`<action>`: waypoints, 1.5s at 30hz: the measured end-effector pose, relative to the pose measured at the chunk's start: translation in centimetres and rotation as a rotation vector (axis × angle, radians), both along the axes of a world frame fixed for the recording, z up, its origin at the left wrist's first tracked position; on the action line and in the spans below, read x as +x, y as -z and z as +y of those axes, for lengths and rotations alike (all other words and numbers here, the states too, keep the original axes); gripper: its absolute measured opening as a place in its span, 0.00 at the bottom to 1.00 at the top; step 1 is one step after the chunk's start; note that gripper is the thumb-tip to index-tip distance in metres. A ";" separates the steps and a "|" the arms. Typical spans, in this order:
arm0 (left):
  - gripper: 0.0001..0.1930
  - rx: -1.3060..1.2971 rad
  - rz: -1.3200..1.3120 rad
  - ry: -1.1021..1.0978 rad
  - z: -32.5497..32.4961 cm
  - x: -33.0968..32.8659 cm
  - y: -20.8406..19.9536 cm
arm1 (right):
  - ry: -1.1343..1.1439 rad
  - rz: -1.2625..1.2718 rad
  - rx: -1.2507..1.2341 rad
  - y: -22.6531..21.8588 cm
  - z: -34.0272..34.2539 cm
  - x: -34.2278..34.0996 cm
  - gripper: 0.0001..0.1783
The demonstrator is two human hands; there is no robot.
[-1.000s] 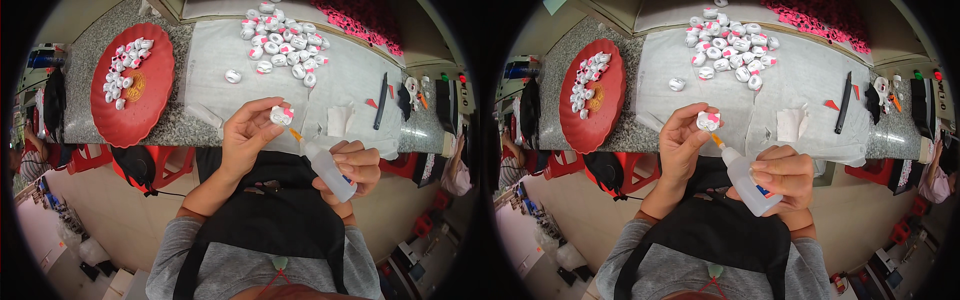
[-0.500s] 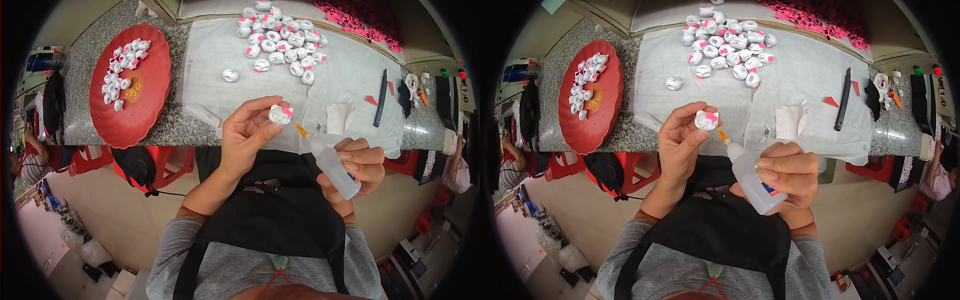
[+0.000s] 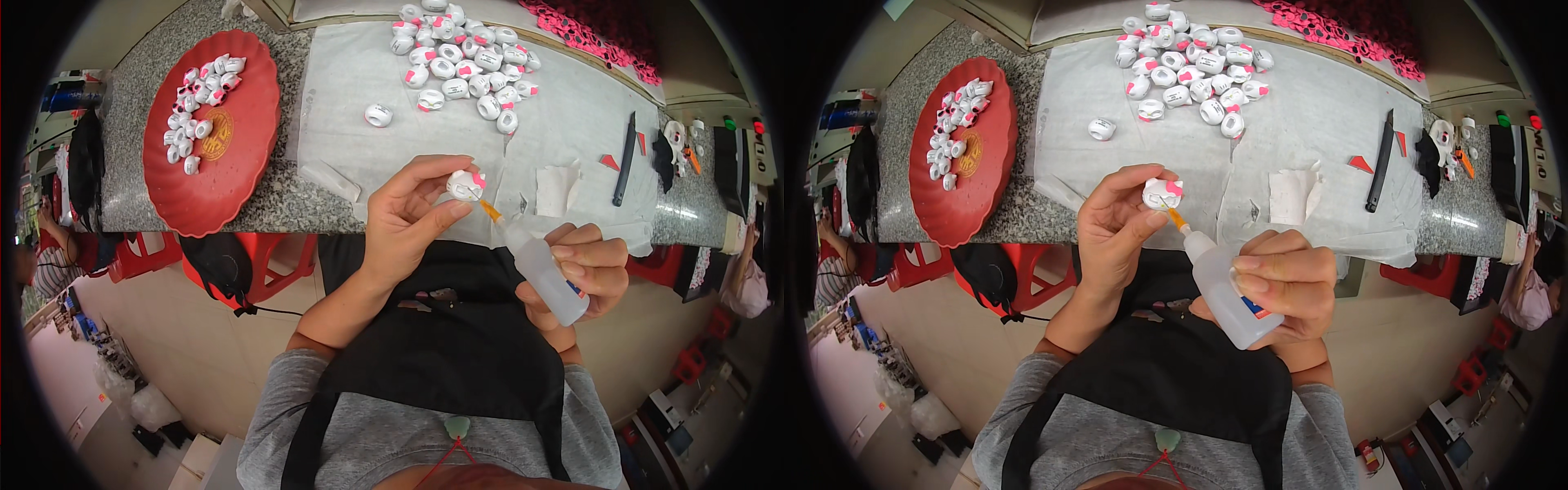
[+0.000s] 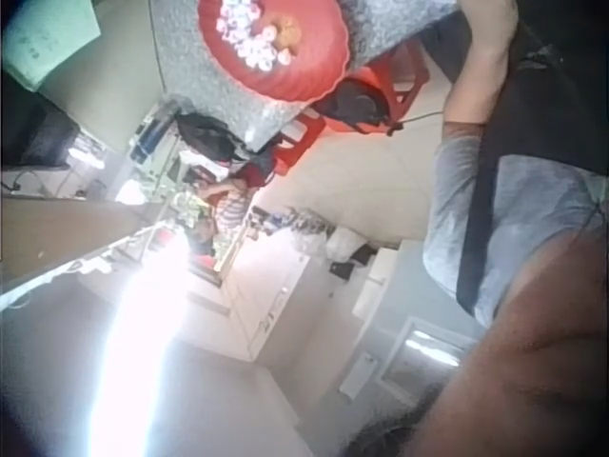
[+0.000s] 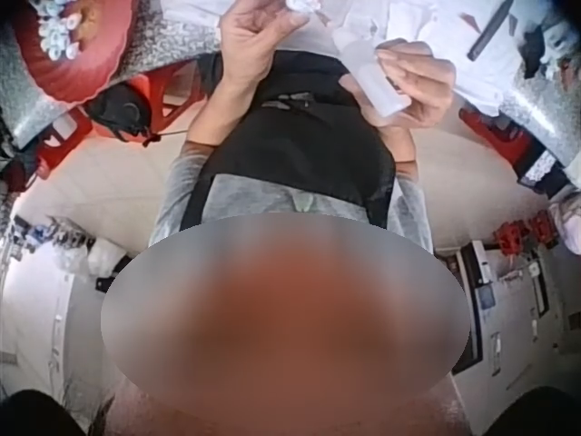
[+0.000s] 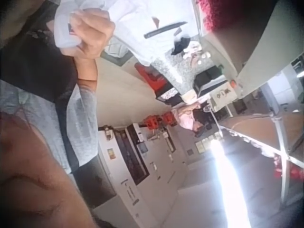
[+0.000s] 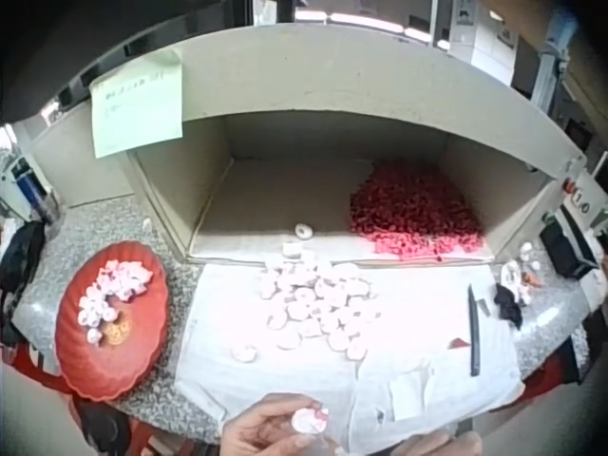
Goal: Assembling small plastic toy components by applying glue from a precision bottle and joining the parts.
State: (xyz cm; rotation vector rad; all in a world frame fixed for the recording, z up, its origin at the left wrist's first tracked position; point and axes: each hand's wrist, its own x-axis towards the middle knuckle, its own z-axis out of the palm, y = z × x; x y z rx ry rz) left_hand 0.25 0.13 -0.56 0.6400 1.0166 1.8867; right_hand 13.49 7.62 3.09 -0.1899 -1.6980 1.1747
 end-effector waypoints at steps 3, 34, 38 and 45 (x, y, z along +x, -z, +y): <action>0.17 0.023 0.109 -0.026 0.1 0.0 0.3 | 0.009 0.001 -0.009 0.0 0.0 0.0 0.25; 0.19 0.008 0.059 -0.229 -0.2 -2.7 0.2 | 0.048 -0.311 -0.346 0.4 7.9 -0.2 0.13; 0.18 0.008 0.046 -0.199 -0.1 -2.2 -0.2 | 0.042 -0.417 -0.259 2.2 15.1 -2.9 0.12; 0.18 -0.010 0.061 -0.171 -0.2 -2.0 -0.4 | 0.460 -0.862 0.600 3.6 19.6 -6.7 0.11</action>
